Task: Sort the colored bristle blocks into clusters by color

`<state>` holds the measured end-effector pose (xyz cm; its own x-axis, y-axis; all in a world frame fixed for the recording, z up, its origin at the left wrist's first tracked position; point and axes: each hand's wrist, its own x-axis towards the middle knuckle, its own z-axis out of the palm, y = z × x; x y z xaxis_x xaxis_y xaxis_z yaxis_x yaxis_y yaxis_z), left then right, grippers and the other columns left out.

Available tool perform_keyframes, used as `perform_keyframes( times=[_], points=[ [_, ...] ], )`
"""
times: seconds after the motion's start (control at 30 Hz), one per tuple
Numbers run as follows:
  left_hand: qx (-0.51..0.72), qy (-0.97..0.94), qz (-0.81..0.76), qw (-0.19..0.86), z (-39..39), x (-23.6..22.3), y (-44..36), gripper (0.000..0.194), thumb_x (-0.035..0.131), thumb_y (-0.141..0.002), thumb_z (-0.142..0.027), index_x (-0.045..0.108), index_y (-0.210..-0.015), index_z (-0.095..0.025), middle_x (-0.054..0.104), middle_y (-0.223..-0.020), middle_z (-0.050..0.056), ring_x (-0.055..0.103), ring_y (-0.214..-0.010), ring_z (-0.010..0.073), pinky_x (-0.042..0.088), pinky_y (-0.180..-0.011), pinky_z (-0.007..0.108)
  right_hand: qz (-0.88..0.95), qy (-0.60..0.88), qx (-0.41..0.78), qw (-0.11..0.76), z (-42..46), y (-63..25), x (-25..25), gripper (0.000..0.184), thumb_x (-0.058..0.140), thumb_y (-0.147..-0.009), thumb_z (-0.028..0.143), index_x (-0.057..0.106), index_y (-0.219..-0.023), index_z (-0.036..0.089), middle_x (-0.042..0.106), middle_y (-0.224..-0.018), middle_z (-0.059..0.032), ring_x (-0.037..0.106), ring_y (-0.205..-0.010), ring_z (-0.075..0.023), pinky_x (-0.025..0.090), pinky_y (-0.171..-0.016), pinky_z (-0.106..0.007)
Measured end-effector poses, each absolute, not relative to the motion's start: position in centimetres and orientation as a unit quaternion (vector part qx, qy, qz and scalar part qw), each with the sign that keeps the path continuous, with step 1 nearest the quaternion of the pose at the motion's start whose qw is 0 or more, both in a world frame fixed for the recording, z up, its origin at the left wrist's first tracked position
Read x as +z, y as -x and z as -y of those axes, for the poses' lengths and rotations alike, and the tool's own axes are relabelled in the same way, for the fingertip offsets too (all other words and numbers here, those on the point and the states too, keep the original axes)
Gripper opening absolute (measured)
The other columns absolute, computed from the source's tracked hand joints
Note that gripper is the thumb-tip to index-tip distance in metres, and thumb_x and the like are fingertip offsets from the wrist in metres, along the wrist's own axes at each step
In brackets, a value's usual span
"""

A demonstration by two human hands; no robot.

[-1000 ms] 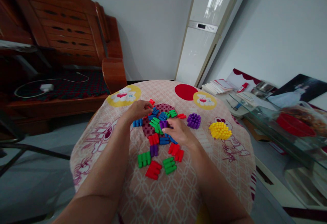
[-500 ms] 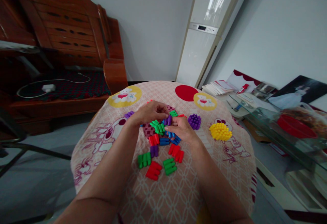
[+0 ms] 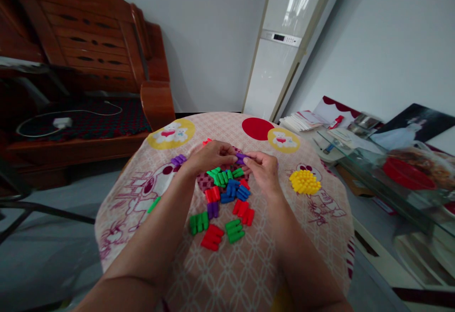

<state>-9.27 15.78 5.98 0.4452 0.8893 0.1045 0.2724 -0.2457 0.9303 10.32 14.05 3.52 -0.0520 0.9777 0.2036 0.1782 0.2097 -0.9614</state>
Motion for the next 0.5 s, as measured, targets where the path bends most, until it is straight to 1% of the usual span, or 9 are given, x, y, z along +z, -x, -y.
perform_keyframes(
  times=[0.07, 0.17, 0.23, 0.27, 0.37, 0.43, 0.5],
  points=[
    [0.329, -0.725, -0.403, 0.452, -15.7, 6.1, 9.3, 0.023, 0.068, -0.078, -0.037, 0.066, -0.081, -0.014, 0.067, -0.066, 0.002, 0.062, -0.057, 0.0109, 0.049, -0.052, 0.02, 0.632, 0.517, 0.319, 0.48, -14.4, -12.2, 4.4, 0.036, 0.062, -0.076, 0.041, 0.073, -0.097, 0.015, 0.071, -0.067, -0.0035, 0.067, -0.059, -0.0196, 0.053, -0.056, -0.028],
    [0.34, -0.723, -0.416, 0.434, -15.6, 6.5, 9.9, 0.025, 0.068, -0.079, -0.036, 0.068, -0.088, -0.013, 0.069, -0.071, 0.003, 0.063, -0.059, 0.0112, 0.051, -0.052, 0.02, 0.66, 0.603, 0.104, 0.436, -15.2, -16.0, 5.5, 0.028, 0.057, -0.078, 0.034, 0.075, -0.089, 0.015, 0.073, -0.074, -0.0067, 0.068, -0.07, -0.0211, 0.052, -0.066, -0.03],
    [0.352, -0.713, -0.428, 0.429, -15.5, 6.7, 10.3, 0.024, 0.069, -0.079, -0.035, 0.069, -0.088, -0.013, 0.069, -0.071, 0.003, 0.064, -0.059, 0.0114, 0.051, -0.053, 0.02, 0.655, 0.663, -0.011, 0.362, -15.7, -18.3, 5.8, 0.026, 0.055, -0.079, 0.028, 0.076, -0.086, 0.016, 0.075, -0.08, -0.0095, 0.069, -0.078, -0.0226, 0.049, -0.073, -0.03],
    [0.358, -0.707, -0.433, 0.429, -15.5, 6.8, 10.5, 0.024, 0.069, -0.079, -0.035, 0.069, -0.088, -0.012, 0.069, -0.07, 0.003, 0.064, -0.059, 0.0115, 0.051, -0.053, 0.02, 0.652, 0.688, -0.047, 0.316, -15.8, -19.3, 5.8, 0.025, 0.054, -0.079, 0.025, 0.077, -0.086, 0.015, 0.075, -0.083, -0.0111, 0.068, -0.081, -0.0232, 0.048, -0.075, -0.03],
    [0.369, -0.696, -0.44, 0.431, -15.3, 7.0, 10.7, 0.024, 0.069, -0.079, -0.035, 0.069, -0.087, -0.012, 0.068, -0.068, 0.003, 0.063, -0.058, 0.0115, 0.051, -0.052, 0.02, 0.645, 0.734, -0.085, 0.192, -16.1, -20.9, 5.3, 0.026, 0.052, -0.08, 0.018, 0.078, -0.084, 0.015, 0.075, -0.087, -0.0147, 0.068, -0.085, -0.0238, 0.045, -0.074, -0.029],
    [0.371, -0.695, -0.441, 0.43, -15.3, 7.0, 10.6, 0.025, 0.069, -0.079, -0.035, 0.069, -0.087, -0.012, 0.068, -0.067, 0.003, 0.064, -0.058, 0.0115, 0.051, -0.052, 0.019, 0.644, 0.747, -0.08, 0.144, -16.3, -21.2, 4.7, 0.027, 0.052, -0.082, 0.017, 0.078, -0.084, 0.014, 0.075, -0.088, -0.0154, 0.068, -0.086, -0.0236, 0.044, -0.073, -0.028],
    [0.37, -0.695, -0.441, 0.431, -15.4, 6.9, 10.5, 0.024, 0.07, -0.078, -0.035, 0.069, -0.087, -0.013, 0.068, -0.067, 0.003, 0.064, -0.058, 0.0115, 0.052, -0.052, 0.019, 0.645, 0.752, -0.07, 0.118, -16.6, -21.1, 4.1, 0.027, 0.052, -0.084, 0.018, 0.078, -0.086, 0.014, 0.075, -0.09, -0.0156, 0.068, -0.087, -0.0232, 0.043, -0.073, -0.027]
  ],
)
